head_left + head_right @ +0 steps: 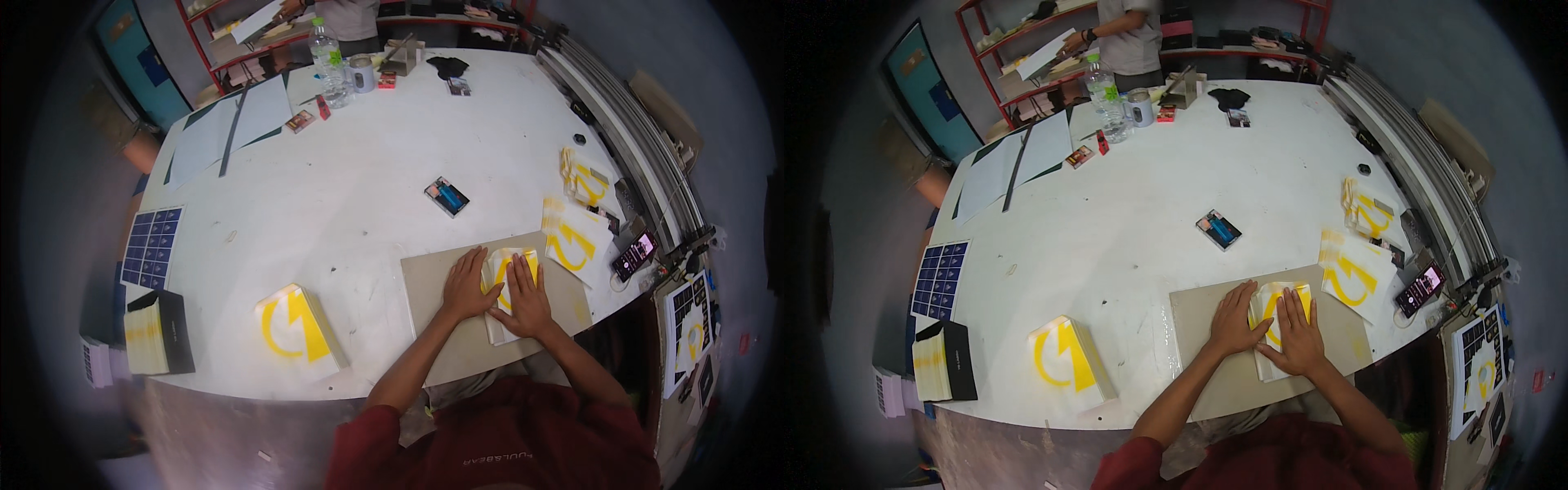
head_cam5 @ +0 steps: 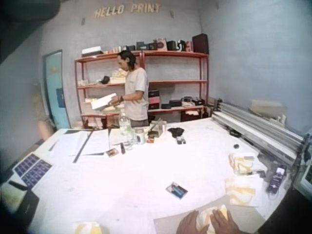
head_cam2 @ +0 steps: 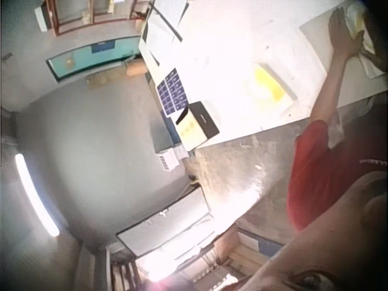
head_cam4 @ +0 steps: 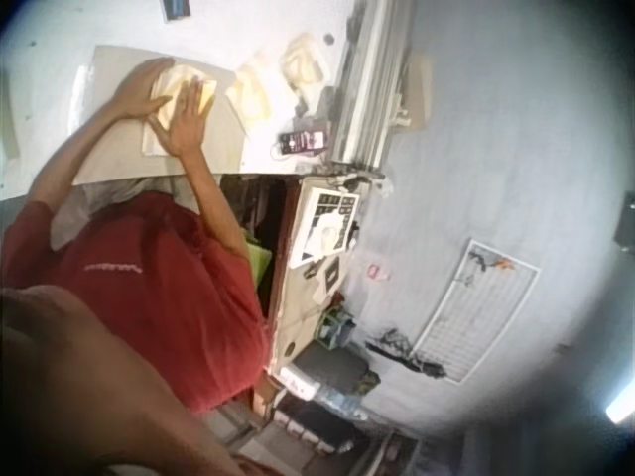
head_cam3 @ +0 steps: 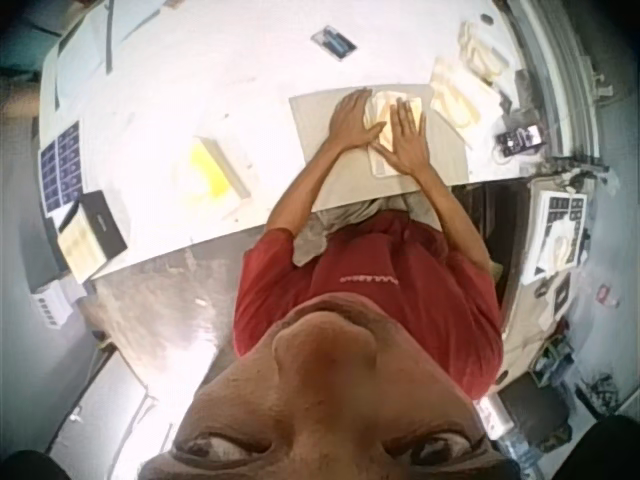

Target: The person repeatedly picks up stacks of white paper sheets with yellow markings, aligns them, and places them on a table. The person also briefly handles a black notebook and a phone.

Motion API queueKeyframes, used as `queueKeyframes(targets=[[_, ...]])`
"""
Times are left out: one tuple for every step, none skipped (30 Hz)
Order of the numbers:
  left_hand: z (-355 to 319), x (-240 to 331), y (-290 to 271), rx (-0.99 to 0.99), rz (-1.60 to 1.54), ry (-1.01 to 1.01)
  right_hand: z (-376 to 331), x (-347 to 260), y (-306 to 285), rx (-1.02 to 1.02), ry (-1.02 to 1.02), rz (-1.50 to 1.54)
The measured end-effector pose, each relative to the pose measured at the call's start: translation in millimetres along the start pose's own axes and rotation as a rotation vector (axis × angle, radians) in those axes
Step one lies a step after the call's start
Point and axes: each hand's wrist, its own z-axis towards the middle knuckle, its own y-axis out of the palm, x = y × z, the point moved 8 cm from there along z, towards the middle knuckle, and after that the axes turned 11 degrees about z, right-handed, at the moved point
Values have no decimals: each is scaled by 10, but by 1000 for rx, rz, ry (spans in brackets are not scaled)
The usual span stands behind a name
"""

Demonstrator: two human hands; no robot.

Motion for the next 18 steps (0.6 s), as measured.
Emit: queueKeyframes(targets=[[0,-1,34,8,-8,1,-2,13,-14,-4,-11,4],[6,-6,32,14,-7,7,9,12,-27,1,-22,15],[14,-18,29,19,-7,13,18,14,-50,5,-32,26],[22,-49,23,22,-7,7,12,26,-71,-21,-39,51],[14,-45,20,23,-16,-4,-29,44,-118,-57,-44,74],[6,-44,15,24,-25,-17,-58,58,-139,-94,-50,95],[3,-38,10,23,-29,-15,-102,79,-146,-84,-39,81],[-1,-28,13,20,-36,-17,-192,93,-130,-79,-28,67],[-3,-22,15,19,-42,-19,-263,102,-116,-73,-19,53],[6,-10,22,24,-34,-10,-286,107,-105,-31,-32,65],[19,5,32,30,-23,-3,-282,105,-86,11,-49,80],[22,16,39,37,-12,5,-285,109,-84,52,-65,94],[15,15,53,31,-1,1,-296,136,-60,50,-66,107],[18,10,58,25,13,-1,-286,135,-68,51,-66,120],[25,6,58,19,27,-4,-284,143,-86,52,-67,134],[4,-30,83,10,-24,-36,-294,181,-90,16,-42,233],[-27,-77,102,12,-72,-68,-272,212,-122,-20,-28,329],[-11,-46,100,11,-123,-88,-254,286,-159,-50,-6,419]])
